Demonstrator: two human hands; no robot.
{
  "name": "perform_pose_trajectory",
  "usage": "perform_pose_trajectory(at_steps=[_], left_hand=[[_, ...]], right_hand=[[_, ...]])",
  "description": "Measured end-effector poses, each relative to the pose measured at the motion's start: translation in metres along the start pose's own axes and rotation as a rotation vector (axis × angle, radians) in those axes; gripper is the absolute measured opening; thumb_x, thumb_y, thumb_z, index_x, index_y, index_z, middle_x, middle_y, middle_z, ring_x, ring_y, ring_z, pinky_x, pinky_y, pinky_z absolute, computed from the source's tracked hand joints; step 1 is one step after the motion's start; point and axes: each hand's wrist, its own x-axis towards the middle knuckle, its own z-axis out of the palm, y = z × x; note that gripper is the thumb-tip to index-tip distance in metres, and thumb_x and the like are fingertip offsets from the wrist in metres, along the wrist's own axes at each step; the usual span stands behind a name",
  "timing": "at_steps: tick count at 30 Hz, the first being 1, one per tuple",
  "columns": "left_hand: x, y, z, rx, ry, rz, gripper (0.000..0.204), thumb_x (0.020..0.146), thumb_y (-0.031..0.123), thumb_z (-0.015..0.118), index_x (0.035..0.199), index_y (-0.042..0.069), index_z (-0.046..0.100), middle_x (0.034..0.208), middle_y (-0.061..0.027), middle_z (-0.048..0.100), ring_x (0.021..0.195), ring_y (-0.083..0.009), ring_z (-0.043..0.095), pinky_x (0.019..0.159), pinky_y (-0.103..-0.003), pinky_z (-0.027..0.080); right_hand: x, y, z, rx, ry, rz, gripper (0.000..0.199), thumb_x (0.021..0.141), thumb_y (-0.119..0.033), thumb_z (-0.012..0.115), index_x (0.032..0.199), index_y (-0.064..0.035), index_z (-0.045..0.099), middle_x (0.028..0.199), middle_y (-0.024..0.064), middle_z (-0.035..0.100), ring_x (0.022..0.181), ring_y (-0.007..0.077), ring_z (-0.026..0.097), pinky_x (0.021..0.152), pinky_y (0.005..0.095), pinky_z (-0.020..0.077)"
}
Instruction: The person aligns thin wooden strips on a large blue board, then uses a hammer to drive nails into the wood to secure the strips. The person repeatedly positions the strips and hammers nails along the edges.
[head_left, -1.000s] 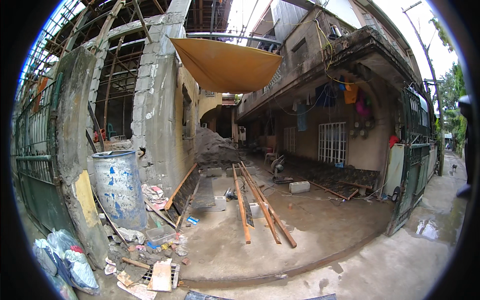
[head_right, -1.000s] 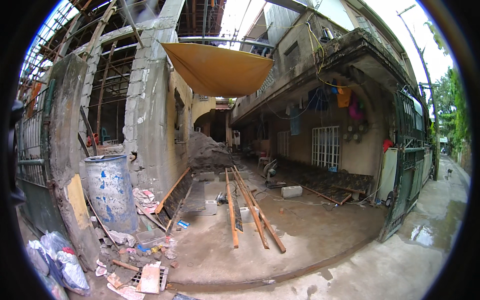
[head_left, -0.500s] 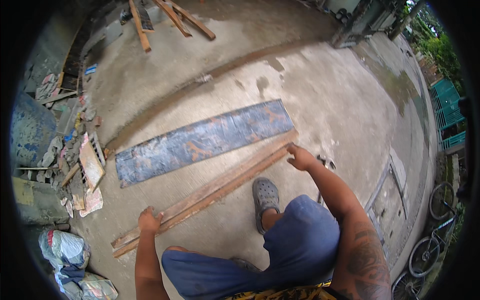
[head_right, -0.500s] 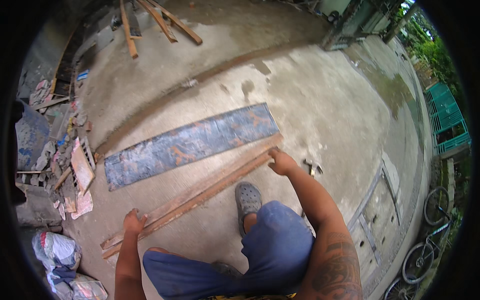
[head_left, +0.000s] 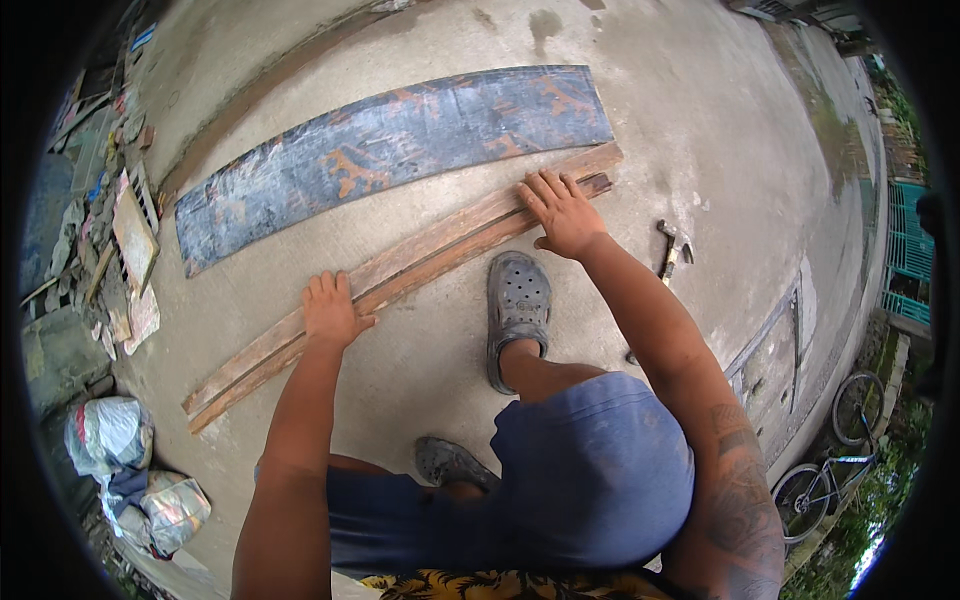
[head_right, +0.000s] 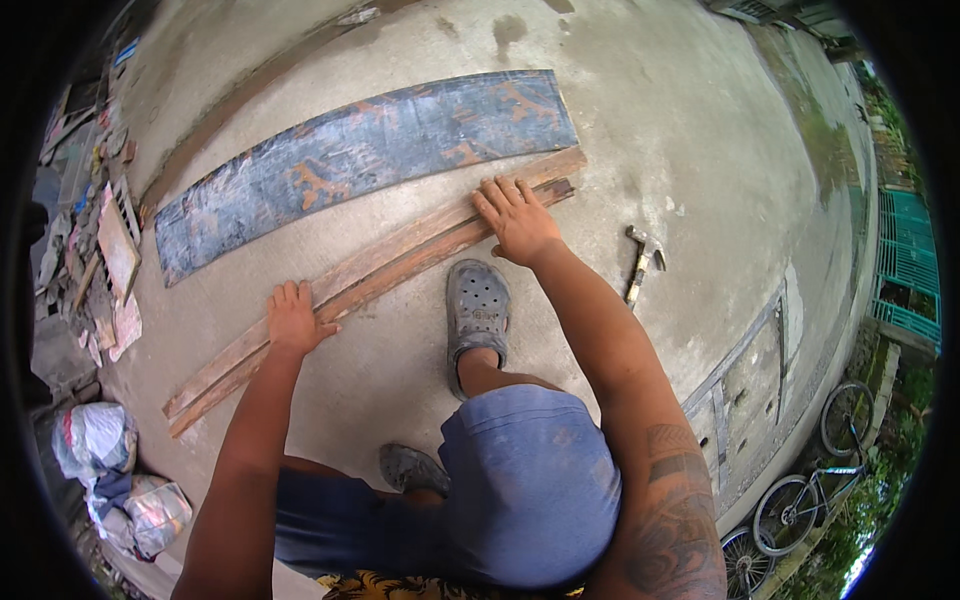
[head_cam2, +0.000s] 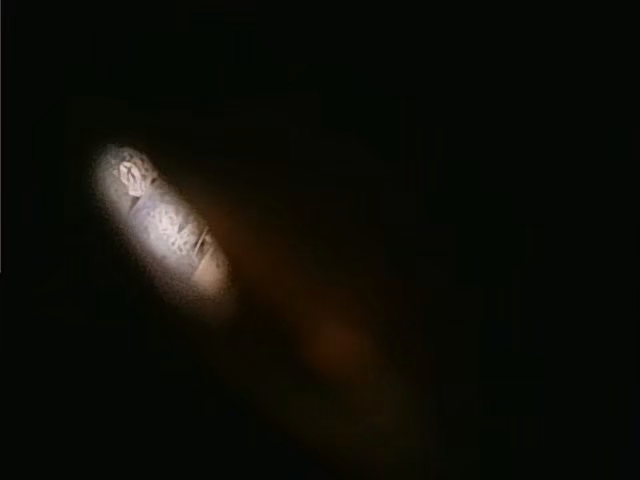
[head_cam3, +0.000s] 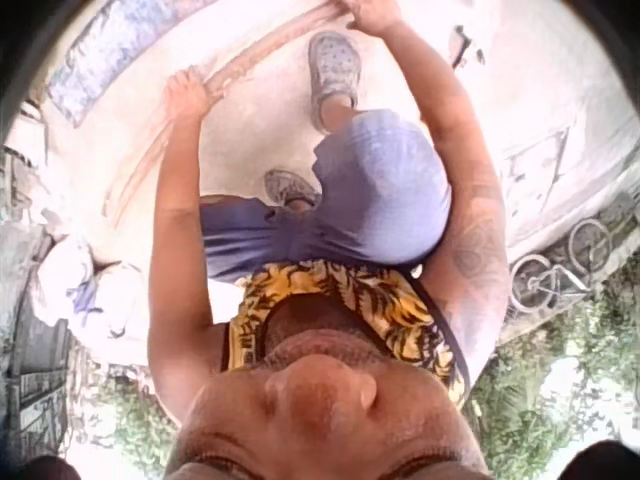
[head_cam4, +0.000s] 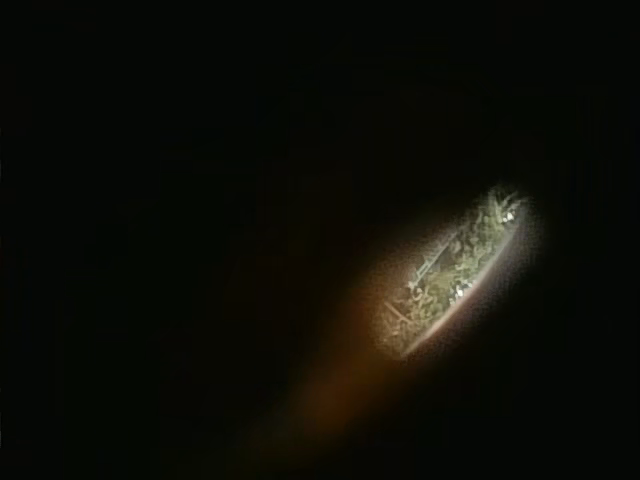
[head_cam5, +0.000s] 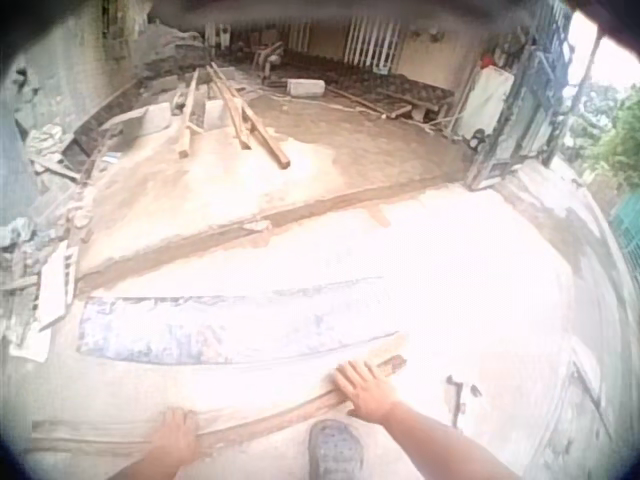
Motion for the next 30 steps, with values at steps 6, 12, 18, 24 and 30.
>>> perform_pose_trajectory(at_steps=[6, 12, 18, 24, 30], left_hand=[[0.007, 0.005, -0.005, 0.0, -0.045, -0.004, 0.081, 0.077, 0.06, 0.091, 0.134, 0.009, 0.062, 0.129, -0.0106, 0.054, 0.126, -0.0293, 0.049, 0.109, -0.045, 0.04], [0.007, 0.006, -0.003, -0.077, -0.059, -0.046, 0.081, 0.078, 0.056, 0.092, 0.137, 0.011, 0.06, 0.131, -0.0099, 0.055, 0.127, -0.0293, 0.049, 0.11, -0.045, 0.04], [0.01, 0.005, 0.001, -0.108, -0.051, -0.044, 0.084, 0.075, 0.052, 0.095, 0.139, 0.01, 0.06, 0.133, -0.0112, 0.055, 0.13, -0.0306, 0.049, 0.11, -0.046, 0.039], [0.013, 0.009, 0.0, -0.093, -0.065, -0.074, 0.086, 0.074, 0.05, 0.095, 0.14, 0.009, 0.06, 0.133, -0.0119, 0.055, 0.129, -0.0313, 0.049, 0.111, -0.046, 0.038], [0.015, 0.004, 0.007, -0.084, -0.066, -0.06, 0.085, 0.073, 0.052, 0.094, 0.138, 0.008, 0.061, 0.131, -0.0121, 0.055, 0.128, -0.0316, 0.049, 0.112, -0.046, 0.038]], right_hand=[[0.044, -0.017, -0.015, 0.059, -0.12, -0.084, 0.095, 0.093, -0.041, 0.08, 0.17, -0.0199, 0.028, 0.174, 0.0077, 0.035, 0.162, 0.0292, 0.029, 0.134, 0.0492, 0.0229], [0.05, -0.013, -0.012, -0.004, -0.047, -0.159, 0.092, 0.091, -0.042, 0.082, 0.165, -0.0179, 0.035, 0.162, 0.0076, 0.048, 0.15, 0.0298, 0.044, 0.127, 0.0511, 0.033], [0.047, -0.017, -0.008, -0.064, -0.061, -0.136, 0.092, 0.093, -0.043, 0.08, 0.167, -0.0166, 0.032, 0.165, 0.0086, 0.045, 0.154, 0.0302, 0.041, 0.127, 0.0507, 0.0337], [0.051, -0.02, -0.009, -0.079, -0.099, -0.111, 0.093, 0.094, -0.043, 0.079, 0.168, -0.0164, 0.03, 0.169, 0.0087, 0.041, 0.157, 0.0306, 0.038, 0.129, 0.0499, 0.032], [0.05, -0.02, -0.006, -0.074, -0.068, -0.122, 0.092, 0.094, -0.043, 0.078, 0.168, -0.0167, 0.031, 0.168, 0.0083, 0.042, 0.157, 0.0304, 0.038, 0.129, 0.0493, 0.0329]])
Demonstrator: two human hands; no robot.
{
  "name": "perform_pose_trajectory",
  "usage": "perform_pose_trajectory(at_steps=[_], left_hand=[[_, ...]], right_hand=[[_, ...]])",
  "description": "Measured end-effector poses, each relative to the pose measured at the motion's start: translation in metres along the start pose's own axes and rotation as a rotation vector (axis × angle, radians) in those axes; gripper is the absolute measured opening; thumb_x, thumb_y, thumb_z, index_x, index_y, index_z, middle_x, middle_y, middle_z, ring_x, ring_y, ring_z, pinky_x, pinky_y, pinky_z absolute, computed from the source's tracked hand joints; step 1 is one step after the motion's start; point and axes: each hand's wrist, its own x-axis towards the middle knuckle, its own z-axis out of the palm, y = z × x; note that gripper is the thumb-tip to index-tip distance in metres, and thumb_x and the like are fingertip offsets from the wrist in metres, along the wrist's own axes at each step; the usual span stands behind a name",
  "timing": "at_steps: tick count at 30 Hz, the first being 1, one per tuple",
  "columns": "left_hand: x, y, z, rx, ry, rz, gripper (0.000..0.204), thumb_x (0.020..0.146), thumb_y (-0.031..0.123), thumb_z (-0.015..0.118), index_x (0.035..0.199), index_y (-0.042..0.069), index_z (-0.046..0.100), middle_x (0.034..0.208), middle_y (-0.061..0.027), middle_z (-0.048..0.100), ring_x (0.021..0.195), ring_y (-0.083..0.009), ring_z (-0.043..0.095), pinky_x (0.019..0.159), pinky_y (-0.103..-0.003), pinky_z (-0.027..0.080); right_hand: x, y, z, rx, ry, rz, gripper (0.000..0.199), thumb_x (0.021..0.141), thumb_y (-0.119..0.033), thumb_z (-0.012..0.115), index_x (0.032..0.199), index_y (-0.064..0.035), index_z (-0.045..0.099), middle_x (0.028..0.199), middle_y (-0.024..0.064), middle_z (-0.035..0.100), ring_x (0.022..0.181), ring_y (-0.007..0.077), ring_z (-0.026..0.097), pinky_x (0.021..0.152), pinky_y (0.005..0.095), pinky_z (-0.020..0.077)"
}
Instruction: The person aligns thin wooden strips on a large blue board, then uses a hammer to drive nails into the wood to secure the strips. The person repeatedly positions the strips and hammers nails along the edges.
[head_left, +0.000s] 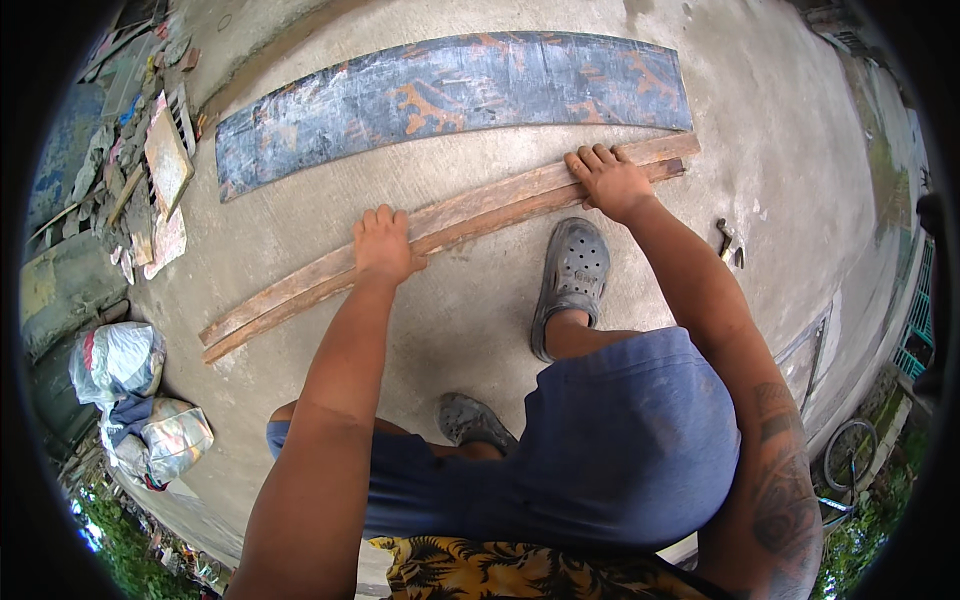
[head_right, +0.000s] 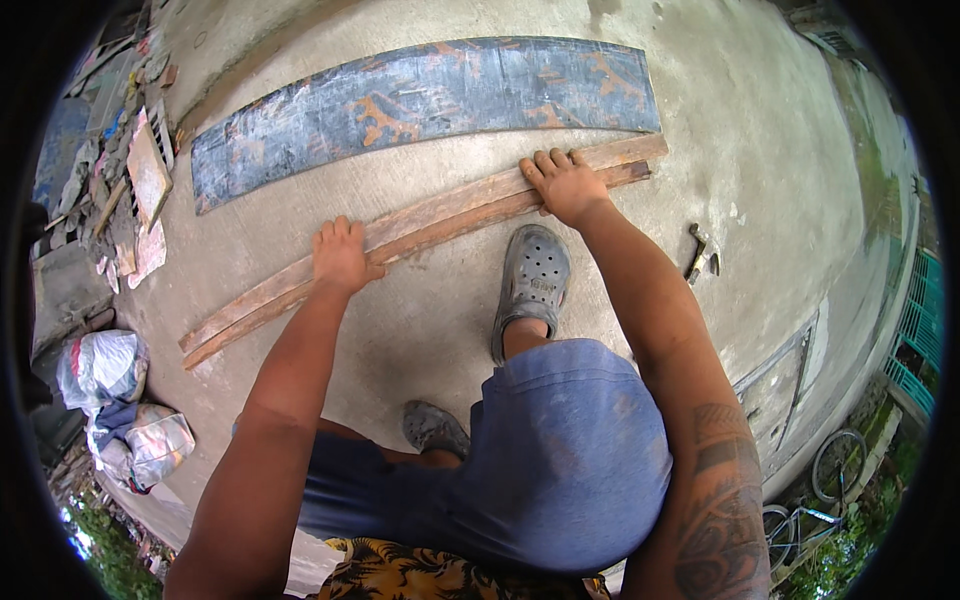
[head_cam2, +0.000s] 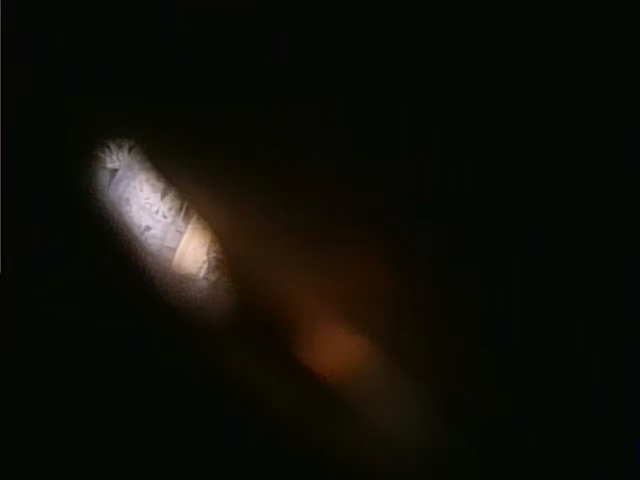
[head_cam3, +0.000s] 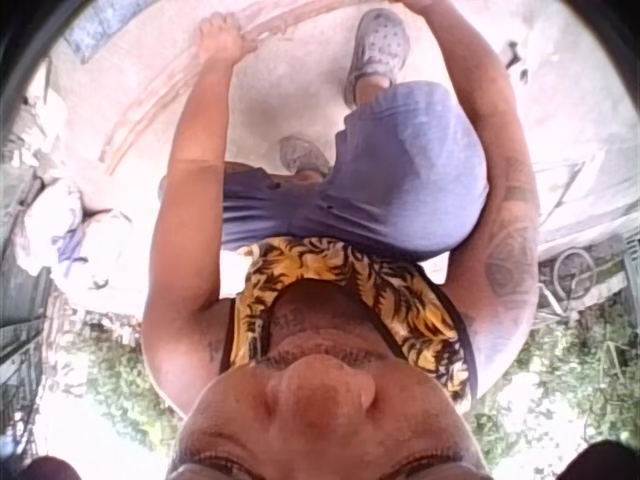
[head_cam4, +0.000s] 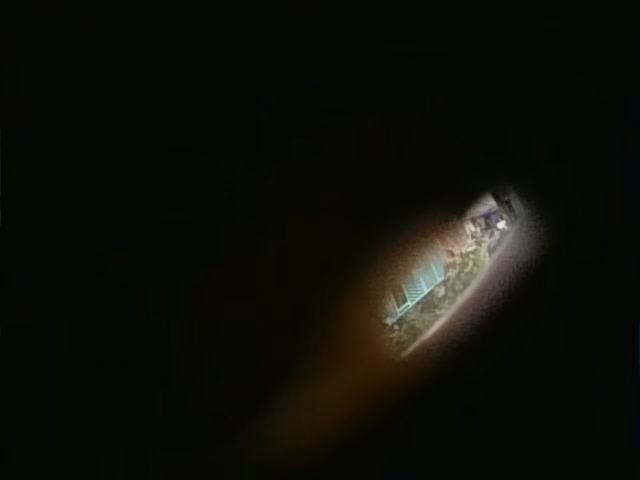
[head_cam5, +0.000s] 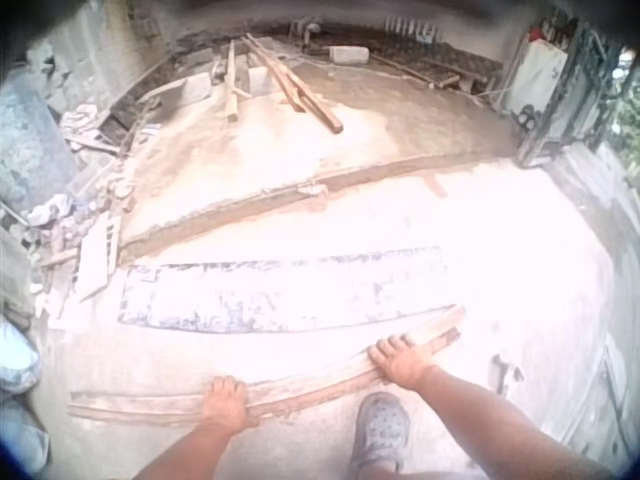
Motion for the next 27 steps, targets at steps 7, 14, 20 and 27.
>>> perform_pose_trajectory(at_steps=[7, 14, 20, 27], left_hand=[[0.006, -0.004, -0.001, -0.008, -0.037, 0.012, 0.087, 0.069, 0.054, 0.095, 0.135, 0.008, 0.062, 0.132, -0.0119, 0.056, 0.129, -0.0316, 0.05, 0.112, -0.046, 0.038], [0.006, 0.01, -0.016, -0.004, -0.035, 0.006, 0.086, 0.07, 0.054, 0.094, 0.137, 0.009, 0.062, 0.138, -0.0121, 0.056, 0.136, -0.0326, 0.049, 0.118, -0.047, 0.035], [0.002, 0.006, -0.009, 0.015, -0.028, -0.031, 0.089, 0.07, 0.051, 0.095, 0.138, 0.007, 0.06, 0.138, -0.0133, 0.055, 0.134, -0.0333, 0.048, 0.118, -0.047, 0.035], [0.001, 0.009, -0.01, 0.063, -0.044, 0.001, 0.098, 0.071, 0.061, 0.094, 0.143, 0.006, 0.056, 0.137, -0.0137, 0.054, 0.131, -0.0339, 0.049, 0.118, -0.047, 0.034]], right_hand=[[-0.001, 0.0, -0.003, 0.031, 0.011, -0.005, 0.092, 0.091, -0.042, 0.08, 0.166, -0.0178, 0.034, 0.167, 0.0078, 0.043, 0.156, 0.0298, 0.039, 0.129, 0.0491, 0.0339], [0.002, 0.006, 0.003, 0.05, -0.024, 0.003, 0.081, 0.099, -0.036, 0.074, 0.167, -0.0174, 0.034, 0.168, 0.0107, 0.043, 0.156, 0.0303, 0.041, 0.128, 0.0513, 0.0307], [0.001, 0.008, 0.005, 0.04, 0.04, -0.039, 0.083, 0.099, -0.04, 0.073, 0.168, -0.0188, 0.033, 0.165, 0.0088, 0.046, 0.153, 0.0301, 0.043, 0.127, 0.0514, 0.0309], [-0.005, 0.011, 0.01, 0.098, 0.034, -0.033, 0.089, 0.097, -0.042, 0.075, 0.17, -0.02, 0.03, 0.167, 0.0085, 0.044, 0.155, 0.0305, 0.04, 0.128, 0.0513, 0.0293]])
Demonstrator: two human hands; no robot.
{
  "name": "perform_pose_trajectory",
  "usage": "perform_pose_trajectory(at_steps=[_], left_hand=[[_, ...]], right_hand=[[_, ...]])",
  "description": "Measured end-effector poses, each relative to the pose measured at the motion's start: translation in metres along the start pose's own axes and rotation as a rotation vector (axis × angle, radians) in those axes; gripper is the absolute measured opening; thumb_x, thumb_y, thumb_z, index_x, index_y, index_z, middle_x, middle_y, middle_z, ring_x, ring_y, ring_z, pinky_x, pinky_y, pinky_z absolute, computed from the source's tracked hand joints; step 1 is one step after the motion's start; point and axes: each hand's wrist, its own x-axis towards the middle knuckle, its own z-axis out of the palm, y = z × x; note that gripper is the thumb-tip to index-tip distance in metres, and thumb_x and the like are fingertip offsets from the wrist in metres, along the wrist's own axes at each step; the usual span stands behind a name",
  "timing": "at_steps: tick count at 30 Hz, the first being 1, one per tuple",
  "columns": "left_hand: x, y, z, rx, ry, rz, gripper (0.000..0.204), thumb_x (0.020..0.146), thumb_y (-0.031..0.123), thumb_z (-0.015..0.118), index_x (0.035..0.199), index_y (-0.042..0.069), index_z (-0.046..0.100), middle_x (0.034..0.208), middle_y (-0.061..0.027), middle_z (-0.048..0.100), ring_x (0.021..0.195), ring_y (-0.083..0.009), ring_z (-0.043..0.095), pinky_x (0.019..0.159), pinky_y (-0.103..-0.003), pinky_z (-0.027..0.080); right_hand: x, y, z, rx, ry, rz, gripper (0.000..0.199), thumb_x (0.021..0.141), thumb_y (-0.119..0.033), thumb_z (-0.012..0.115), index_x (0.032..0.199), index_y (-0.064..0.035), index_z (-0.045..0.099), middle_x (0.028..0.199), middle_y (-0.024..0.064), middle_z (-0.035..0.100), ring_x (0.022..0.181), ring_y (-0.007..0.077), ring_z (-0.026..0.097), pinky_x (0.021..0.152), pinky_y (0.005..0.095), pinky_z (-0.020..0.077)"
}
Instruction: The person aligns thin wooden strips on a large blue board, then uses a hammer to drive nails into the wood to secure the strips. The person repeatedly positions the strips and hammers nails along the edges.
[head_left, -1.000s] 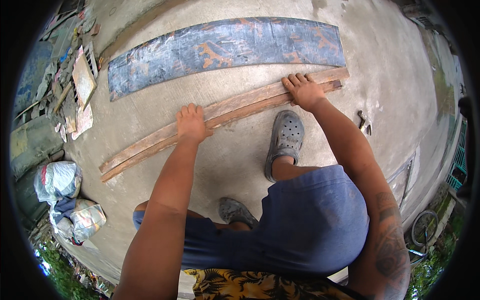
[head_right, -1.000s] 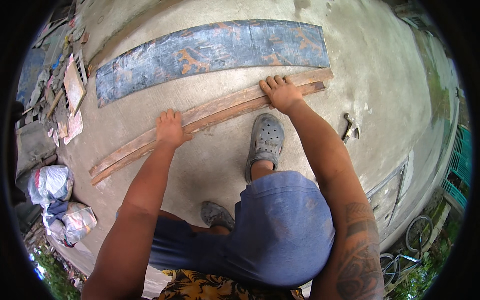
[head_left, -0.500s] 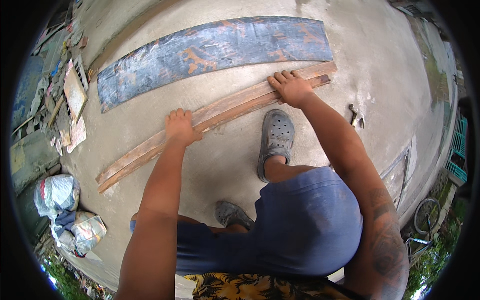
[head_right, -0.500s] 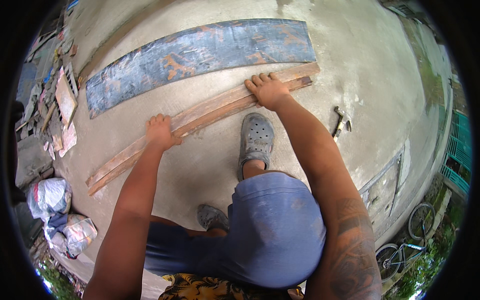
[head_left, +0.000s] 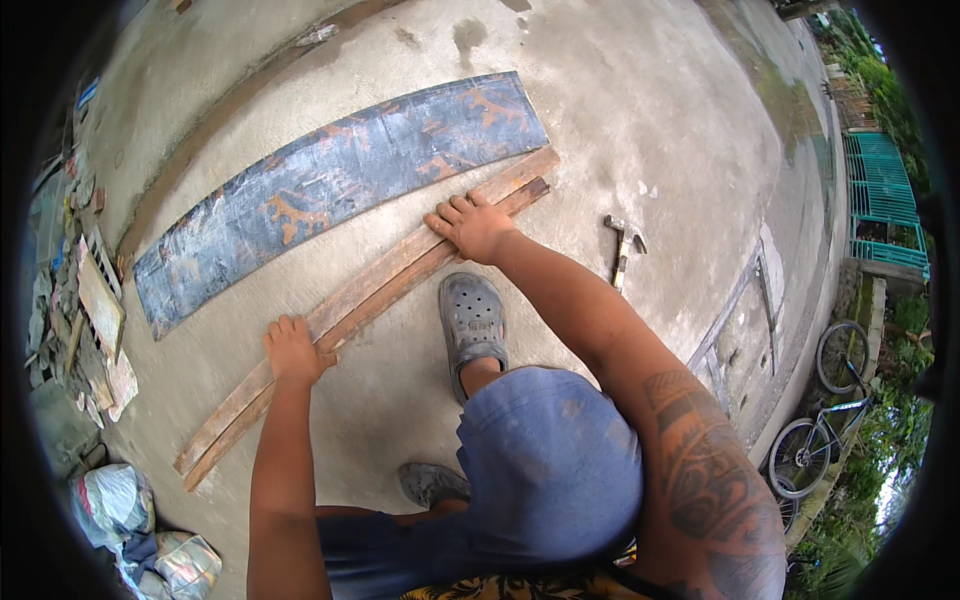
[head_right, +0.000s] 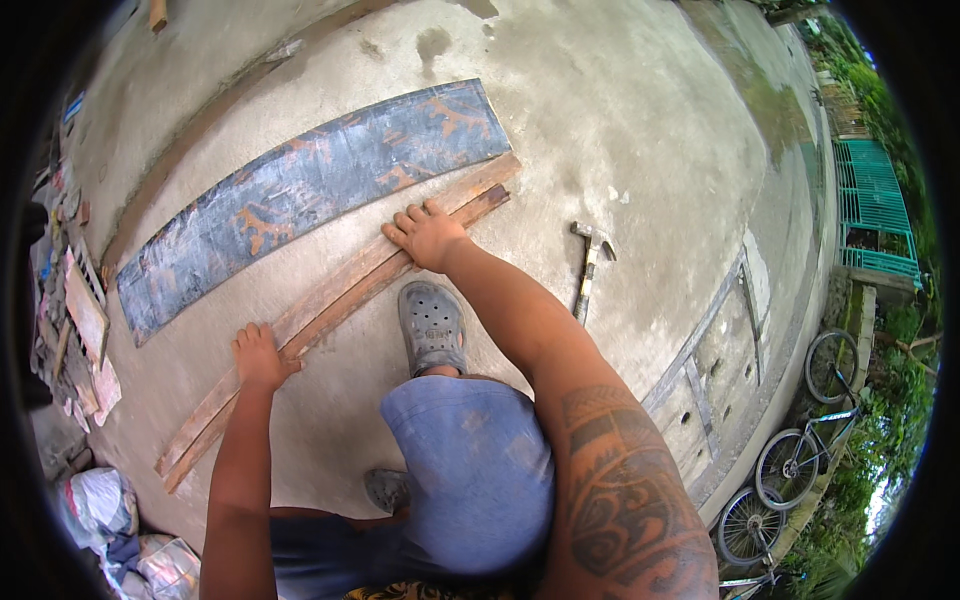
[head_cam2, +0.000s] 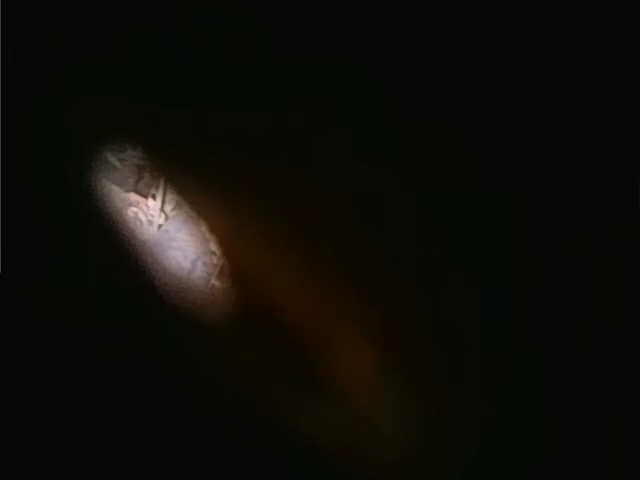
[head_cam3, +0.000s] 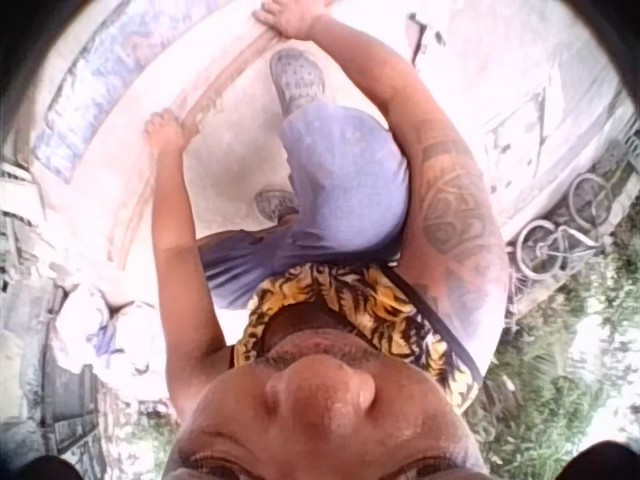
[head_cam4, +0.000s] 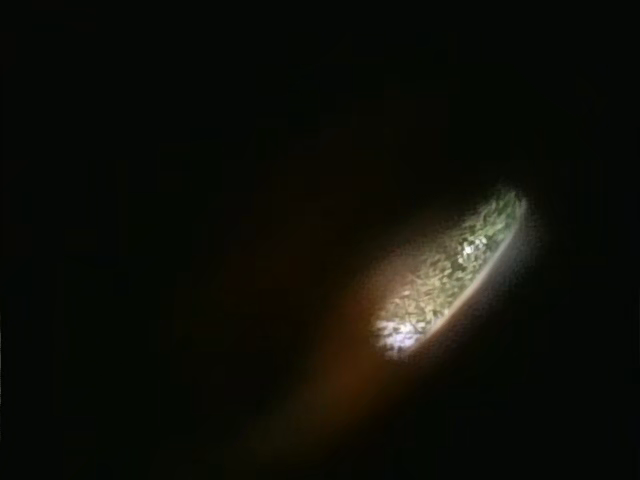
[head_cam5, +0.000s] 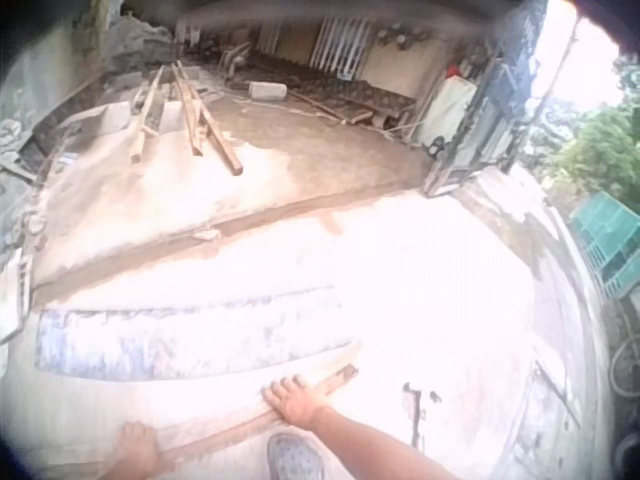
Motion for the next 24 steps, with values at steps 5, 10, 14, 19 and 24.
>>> perform_pose_trajectory(at_steps=[5, 10, 14, 19, 24], left_hand=[[-0.006, -0.01, 0.012, -0.165, 0.186, 0.084, 0.101, 0.076, 0.063, 0.089, 0.149, 0.005, 0.052, 0.134, -0.016, 0.055, 0.13, -0.0351, 0.05, 0.116, -0.049, 0.035], [0.005, -0.069, 0.054, -0.364, 0.398, -0.034, 0.09, 0.082, 0.06, 0.084, 0.15, 0.008, 0.053, 0.13, -0.0172, 0.058, 0.127, -0.0367, 0.052, 0.111, -0.053, 0.037], [-0.006, -0.072, 0.048, -0.237, 0.227, 0.024, 0.083, 0.084, 0.059, 0.083, 0.146, 0.01, 0.058, 0.129, -0.0158, 0.059, 0.124, -0.0359, 0.053, 0.11, -0.052, 0.039], [-0.012, -0.084, 0.058, -0.275, 0.249, 0.029, 0.081, 0.08, 0.054, 0.088, 0.144, 0.012, 0.061, 0.127, -0.0138, 0.059, 0.123, -0.0345, 0.054, 0.109, -0.049, 0.039], [-0.004, -0.092, 0.063, -0.309, 0.287, 0.11, 0.081, 0.072, 0.051, 0.093, 0.138, 0.014, 0.066, 0.119, -0.0109, 0.057, 0.118, -0.0324, 0.054, 0.108, -0.048, 0.038]], right_hand=[[-0.004, 0.0, -0.005, 0.028, -0.027, 0.0, 0.091, 0.095, -0.044, 0.077, 0.169, -0.0177, 0.031, 0.167, 0.0102, 0.044, 0.155, 0.0313, 0.039, 0.129, 0.0529, 0.0274], [-0.005, 0.015, -0.019, 0.424, 0.312, 0.127, 0.089, 0.096, -0.045, 0.076, 0.166, -0.0093, 0.035, 0.165, 0.0154, 0.045, 0.153, 0.0359, 0.04, 0.128, 0.051, 0.0308], [-0.003, 0.093, -0.001, 0.529, 0.469, 0.641, 0.073, 0.099, -0.038, 0.071, 0.155, 0.0012, 0.045, 0.155, 0.0266, 0.051, 0.146, 0.0414, 0.047, 0.123, 0.0477, 0.0394], [0.001, 0.146, 0.019, 0.616, 0.284, 1.029, 0.072, 0.096, -0.044, 0.072, 0.148, 0.0002, 0.049, 0.151, 0.0268, 0.054, 0.144, 0.0442, 0.05, 0.118, 0.0505, 0.0446], [0.002, 0.166, 0.055, 0.76, 0.288, 1.101, 0.084, 0.094, -0.048, 0.075, 0.15, 0.0058, 0.043, 0.152, 0.0361, 0.05, 0.14, 0.0483, 0.054, 0.117, 0.0499, 0.0467]])
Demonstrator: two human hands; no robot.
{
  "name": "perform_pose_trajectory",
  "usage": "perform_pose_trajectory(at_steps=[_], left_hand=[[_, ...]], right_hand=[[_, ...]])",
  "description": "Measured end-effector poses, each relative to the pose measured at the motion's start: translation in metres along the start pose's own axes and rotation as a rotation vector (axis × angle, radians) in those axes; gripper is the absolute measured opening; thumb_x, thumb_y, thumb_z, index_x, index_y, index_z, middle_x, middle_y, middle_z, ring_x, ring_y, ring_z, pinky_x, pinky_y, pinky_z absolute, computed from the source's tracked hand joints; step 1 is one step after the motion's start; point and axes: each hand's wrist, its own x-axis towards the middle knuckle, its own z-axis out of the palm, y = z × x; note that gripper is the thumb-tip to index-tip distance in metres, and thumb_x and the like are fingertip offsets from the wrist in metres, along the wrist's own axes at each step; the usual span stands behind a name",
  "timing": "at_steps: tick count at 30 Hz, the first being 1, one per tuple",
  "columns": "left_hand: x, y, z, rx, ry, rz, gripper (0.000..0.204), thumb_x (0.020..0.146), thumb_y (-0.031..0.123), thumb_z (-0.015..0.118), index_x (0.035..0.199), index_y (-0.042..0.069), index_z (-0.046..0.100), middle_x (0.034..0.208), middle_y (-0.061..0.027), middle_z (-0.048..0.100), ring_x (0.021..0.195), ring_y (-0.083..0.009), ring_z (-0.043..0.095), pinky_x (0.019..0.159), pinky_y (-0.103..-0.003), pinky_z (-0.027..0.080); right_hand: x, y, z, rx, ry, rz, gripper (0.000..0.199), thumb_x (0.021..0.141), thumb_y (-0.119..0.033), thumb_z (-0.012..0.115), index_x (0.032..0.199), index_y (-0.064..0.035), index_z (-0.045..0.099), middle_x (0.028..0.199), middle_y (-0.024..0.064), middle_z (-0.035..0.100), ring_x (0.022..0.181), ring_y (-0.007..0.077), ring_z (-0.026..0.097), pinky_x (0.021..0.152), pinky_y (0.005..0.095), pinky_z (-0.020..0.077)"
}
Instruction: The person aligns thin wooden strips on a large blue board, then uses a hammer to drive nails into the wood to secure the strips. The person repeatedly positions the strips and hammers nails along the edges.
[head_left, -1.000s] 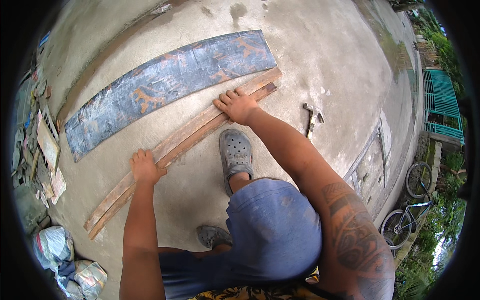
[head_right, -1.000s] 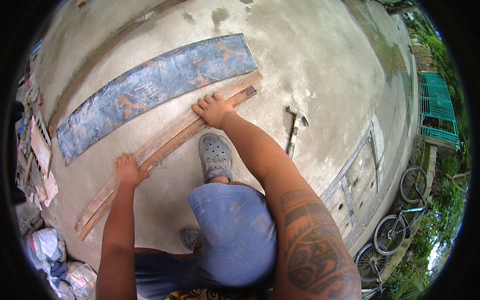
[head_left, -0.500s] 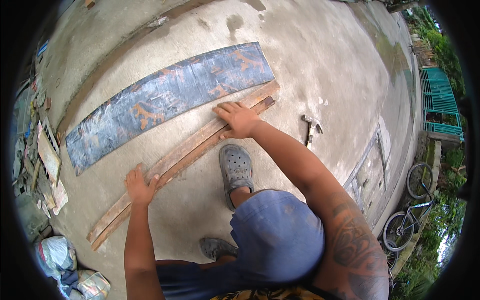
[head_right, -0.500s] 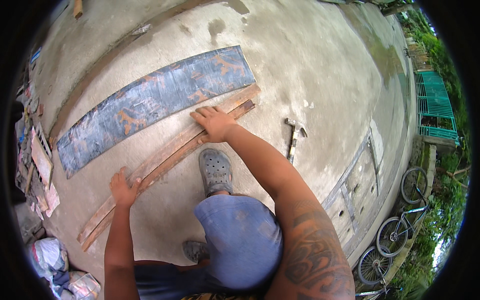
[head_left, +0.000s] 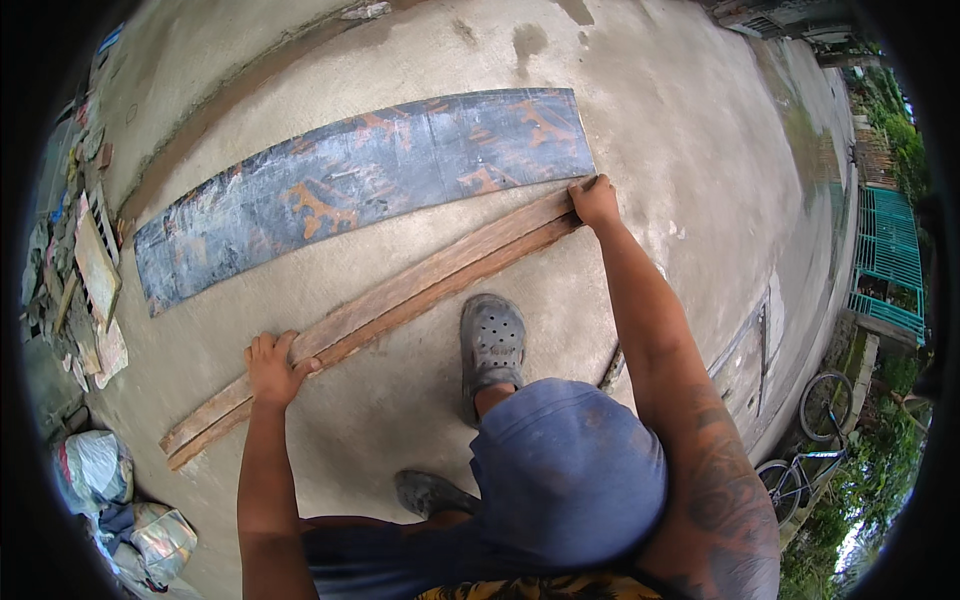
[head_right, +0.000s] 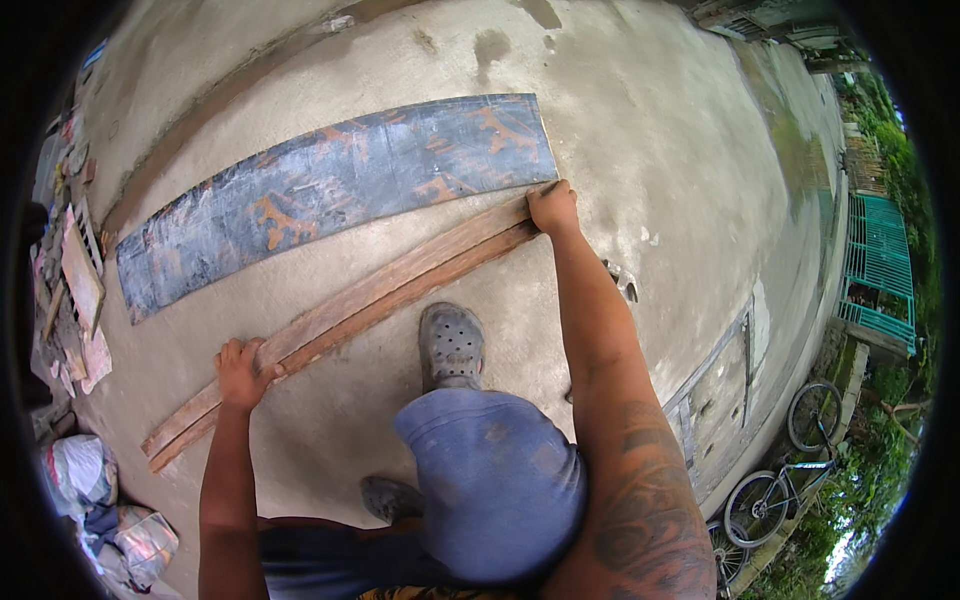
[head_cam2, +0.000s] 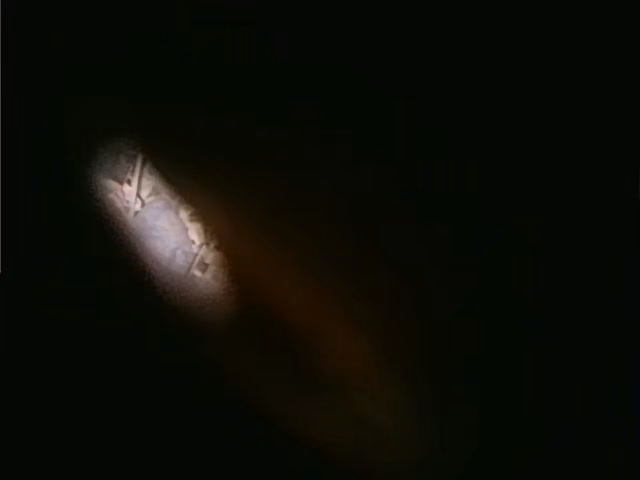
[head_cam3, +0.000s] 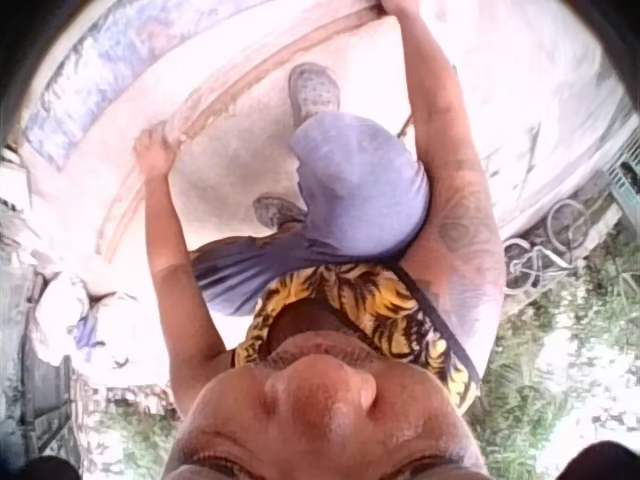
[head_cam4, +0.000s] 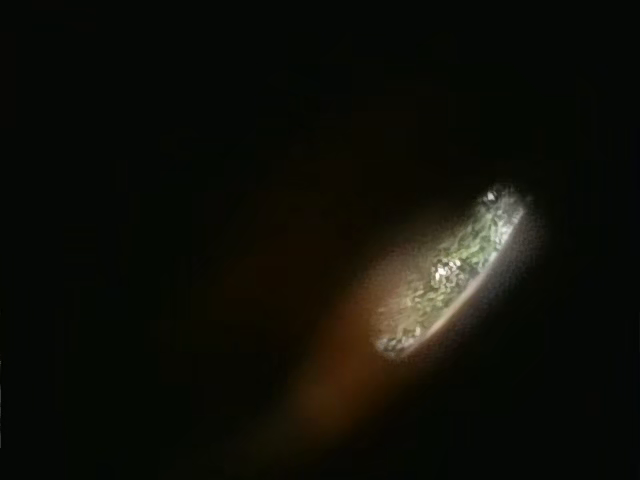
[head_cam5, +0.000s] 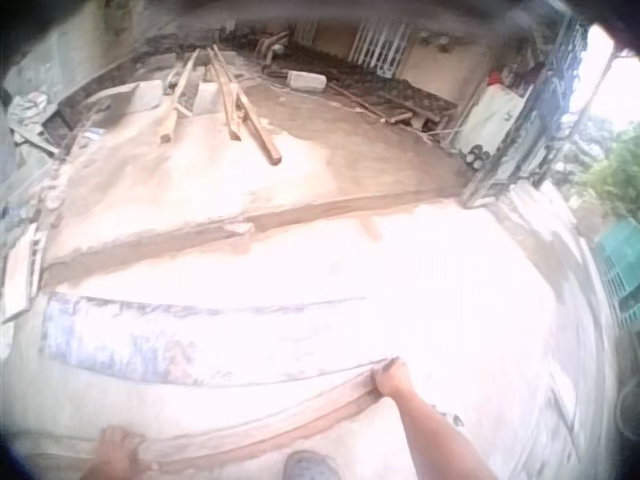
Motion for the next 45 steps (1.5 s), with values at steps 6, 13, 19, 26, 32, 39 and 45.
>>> perform_pose_trajectory(at_steps=[6, 13, 19, 26, 32, 39, 45], left_hand=[[0.007, -0.006, -0.026, 0.011, -0.003, 0.1, 0.068, 0.07, 0.05, 0.093, 0.124, 0.013, 0.076, 0.11, -0.0089, 0.057, 0.113, -0.0307, 0.053, 0.105, -0.048, 0.038], [0.018, -0.026, -0.031, 0.075, 0.07, 0.14, 0.058, 0.071, 0.046, 0.092, 0.115, 0.009, 0.08, 0.103, -0.0074, 0.057, 0.107, -0.0294, 0.054, 0.102, -0.046, 0.039], [0.039, -0.05, -0.048, 0.128, 0.132, -0.005, 0.059, 0.073, 0.044, 0.091, 0.121, 0.012, 0.079, 0.103, -0.0068, 0.058, 0.107, -0.0288, 0.055, 0.101, -0.046, 0.039], [0.059, -0.064, -0.058, 0.173, 0.178, -0.039, 0.06, 0.075, 0.048, 0.089, 0.125, 0.017, 0.078, 0.108, -0.0067, 0.061, 0.112, -0.0287, 0.057, 0.101, -0.046, 0.04], [0.066, -0.068, -0.059, 0.199, 0.09, -0.155, 0.062, 0.079, 0.05, 0.088, 0.131, 0.019, 0.077, 0.11, -0.0076, 0.062, 0.113, -0.0294, 0.058, 0.102, -0.047, 0.041], [0.072, -0.063, -0.062, 0.201, 0.086, -0.238, 0.065, 0.079, 0.05, 0.088, 0.136, 0.021, 0.075, 0.111, -0.0083, 0.063, 0.114, -0.0288, 0.059, 0.102, -0.047, 0.041], [0.067, -0.059, -0.064, 0.136, 0.082, -0.274, 0.065, 0.079, 0.05, 0.087, 0.136, 0.021, 0.074, 0.11, -0.0083, 0.065, 0.114, -0.0291, 0.061, 0.102, -0.046, 0.041]], right_hand=[[-0.005, 0.01, -0.001, 0.002, 0.031, -0.068, 0.086, 0.095, -0.051, 0.074, 0.15, 0.0085, 0.044, 0.15, 0.038, 0.048, 0.135, 0.0511, 0.057, 0.115, 0.0501, 0.0485], [0.008, -0.007, -0.006, -0.041, 0.002, -0.063, 0.087, 0.093, -0.053, 0.076, 0.144, 0.0117, 0.05, 0.147, 0.0385, 0.052, 0.132, 0.0496, 0.06, 0.113, 0.0481, 0.05], [0.002, -0.017, 0.008, 0.064, -0.034, -0.147, 0.089, 0.091, -0.053, 0.079, 0.141, 0.0153, 0.05, 0.14, 0.04, 0.056, 0.132, 0.051, 0.059, 0.11, 0.0484, 0.0512], [0.028, -0.067, 0.005, 0.003, -0.064, -0.215, 0.091, 0.092, -0.052, 0.079, 0.138, 0.0198, 0.048, 0.139, 0.0422, 0.058, 0.138, 0.0509, 0.053, 0.116, 0.0469, 0.0465], [0.042, -0.074, 0.005, 0.018, -0.078, -0.236, 0.092, 0.091, -0.053, 0.08, 0.141, 0.0171, 0.048, 0.139, 0.0407, 0.059, 0.134, 0.0499, 0.057, 0.114, 0.0475, 0.049], [0.057, -0.09, 0.016, 0.026, 0.022, -0.283, 0.095, 0.089, -0.057, 0.081, 0.142, 0.0157, 0.05, 0.139, 0.0406, 0.059, 0.131, 0.0504, 0.06, 0.113, 0.0489, 0.0496], [0.089, -0.097, -0.009, -0.085, 0.171, -0.27, 0.097, 0.088, -0.069, 0.072, 0.145, 0.0079, 0.057, 0.145, 0.0382, 0.057, 0.136, 0.0491, 0.057, 0.117, 0.0497, 0.0457]])
